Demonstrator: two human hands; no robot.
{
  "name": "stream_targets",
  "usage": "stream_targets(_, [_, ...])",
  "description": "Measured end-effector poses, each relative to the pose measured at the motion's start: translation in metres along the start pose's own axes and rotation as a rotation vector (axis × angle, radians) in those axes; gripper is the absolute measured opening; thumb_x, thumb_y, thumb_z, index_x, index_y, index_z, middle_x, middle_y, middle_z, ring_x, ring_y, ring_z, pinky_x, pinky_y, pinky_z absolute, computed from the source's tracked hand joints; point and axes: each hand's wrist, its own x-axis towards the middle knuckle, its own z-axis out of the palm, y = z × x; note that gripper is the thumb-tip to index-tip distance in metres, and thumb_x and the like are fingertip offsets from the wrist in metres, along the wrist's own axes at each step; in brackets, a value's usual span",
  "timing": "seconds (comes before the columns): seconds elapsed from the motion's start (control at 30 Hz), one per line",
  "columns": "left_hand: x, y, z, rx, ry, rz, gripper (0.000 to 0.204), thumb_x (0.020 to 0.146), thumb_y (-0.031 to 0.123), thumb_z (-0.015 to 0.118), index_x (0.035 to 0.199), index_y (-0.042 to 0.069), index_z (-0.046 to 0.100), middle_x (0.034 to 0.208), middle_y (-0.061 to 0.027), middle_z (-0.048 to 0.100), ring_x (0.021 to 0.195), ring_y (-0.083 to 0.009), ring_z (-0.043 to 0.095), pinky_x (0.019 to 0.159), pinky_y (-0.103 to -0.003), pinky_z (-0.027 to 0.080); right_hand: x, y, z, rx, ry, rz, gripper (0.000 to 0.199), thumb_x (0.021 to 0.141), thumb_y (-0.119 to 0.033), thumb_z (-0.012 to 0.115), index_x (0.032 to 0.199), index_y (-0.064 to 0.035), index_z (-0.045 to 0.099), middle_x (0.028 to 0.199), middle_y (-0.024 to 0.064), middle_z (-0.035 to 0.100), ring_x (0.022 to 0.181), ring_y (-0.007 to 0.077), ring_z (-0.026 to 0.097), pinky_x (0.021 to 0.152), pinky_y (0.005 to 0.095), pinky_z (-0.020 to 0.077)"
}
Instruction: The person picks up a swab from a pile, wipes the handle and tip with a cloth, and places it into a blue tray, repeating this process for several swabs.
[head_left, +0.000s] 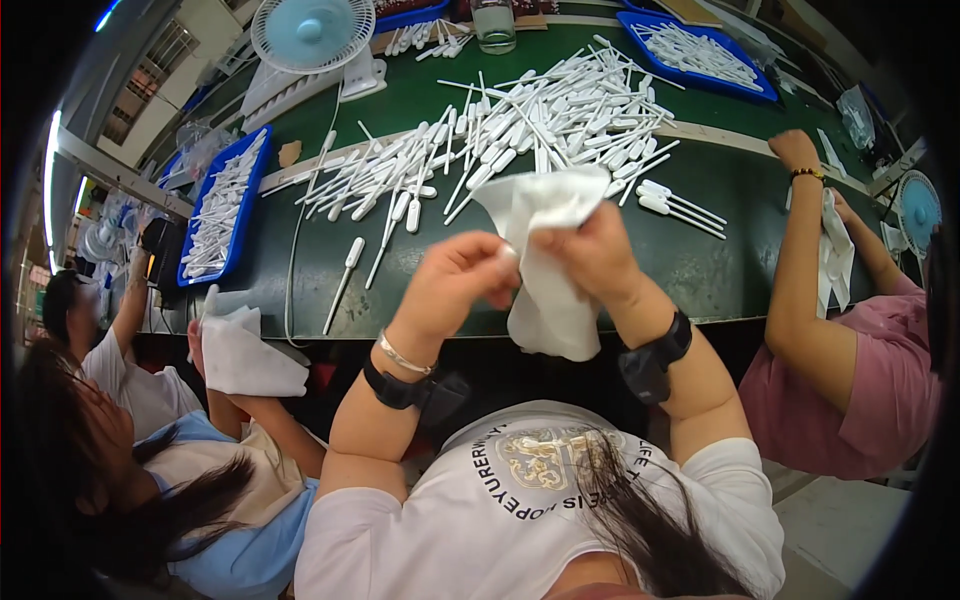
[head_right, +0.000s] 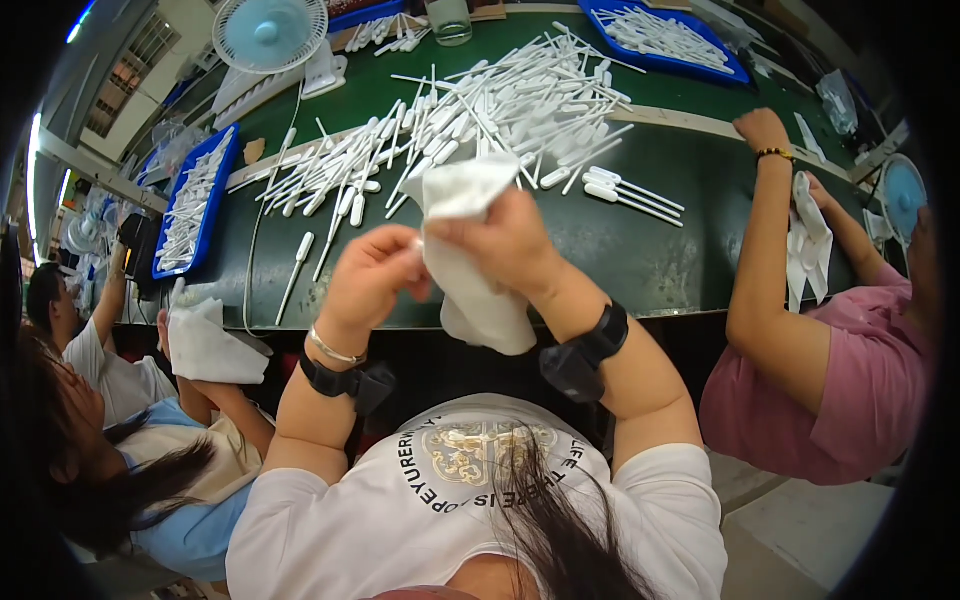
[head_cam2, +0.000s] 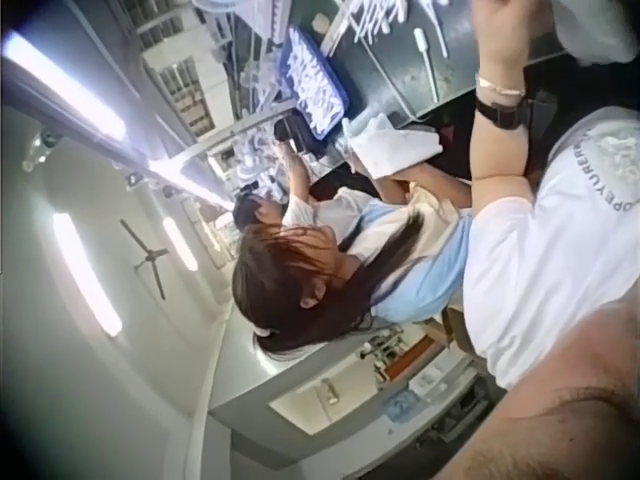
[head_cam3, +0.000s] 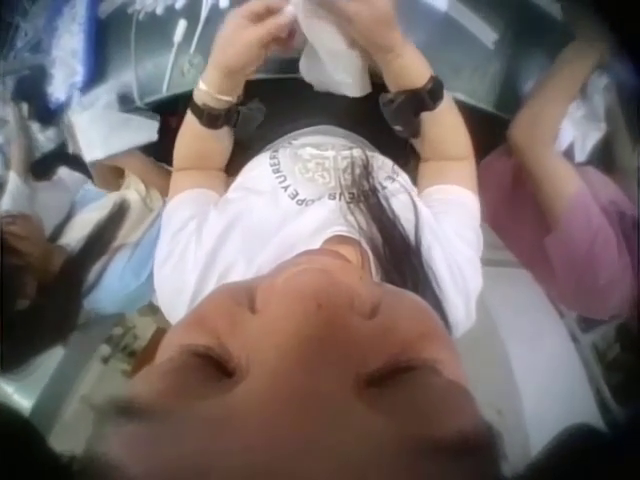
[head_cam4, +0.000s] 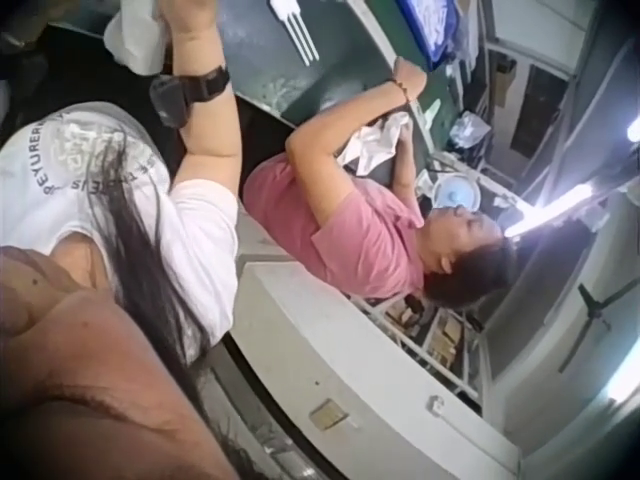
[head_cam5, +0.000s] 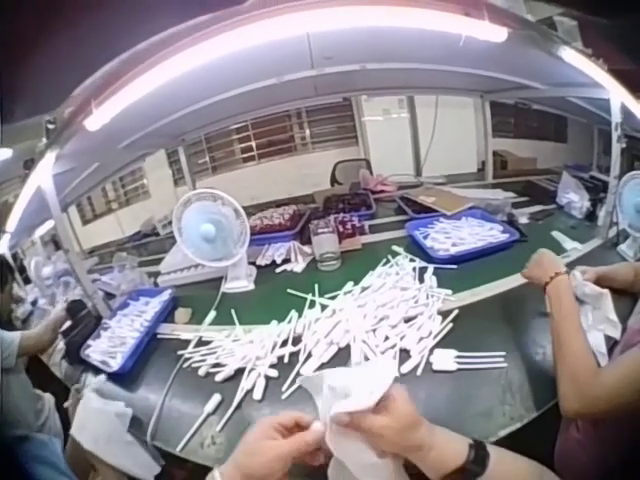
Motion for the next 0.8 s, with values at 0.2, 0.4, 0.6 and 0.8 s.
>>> stream_targets(0.2, [-0.018,0.011,-0.007,-0.516,0.049,0.256,0.014,0.083,0.012,0.05,0.089,-0.001,0.053,0.072,-0.0078,0.057,0.057,-0.0145,0.053,0.054,-0.026,0.045,0.04,-0.012,-0.012,0.151,0.314,-0.311,0.038,0.085,-0.031,0.047,0.113,-0.0057,0.043,0.106,0.0061,0.05,0.094,0.0177,0.05,0.081,0.031,0.0415])
stream_targets(0.4, [-0.022,-0.013,0.006,-0.524,0.011,0.249,0.016,0.084,0.013,0.049,0.092,0.0,0.053,0.079,-0.0085,0.057,0.071,-0.0157,0.054,0.063,-0.028,0.045,-0.012,0.009,-0.002,0.686,0.153,-0.073,0.06,0.085,-0.041,0.039,0.13,-0.0054,0.021,0.129,0.0108,0.032,0.117,0.0241,0.034,0.097,0.0387,0.0284])
stream_targets(0.6, [-0.004,-0.041,0.007,-0.382,0.15,-0.006,0.018,0.084,0.013,0.051,0.095,0.0,0.054,0.085,-0.0063,0.057,0.077,-0.0134,0.052,0.07,-0.026,0.043,-0.065,0.03,-0.034,0.626,-0.016,0.141,0.048,0.081,-0.014,0.047,0.124,-0.0009,0.032,0.122,0.0103,0.041,0.113,0.0224,0.038,0.095,0.0346,0.0305])
stream_targets(0.8, [0.009,-0.043,-0.002,-0.293,0.099,0.03,0.017,0.082,0.012,0.052,0.094,-0.001,0.054,0.093,-0.0093,0.056,0.085,-0.0169,0.052,0.077,-0.03,0.04,-0.062,0.043,-0.036,0.175,0.165,0.188,0.05,0.074,-0.012,0.055,0.121,-0.0028,0.038,0.116,0.0101,0.046,0.111,0.023,0.04,0.093,0.0328,0.0316])
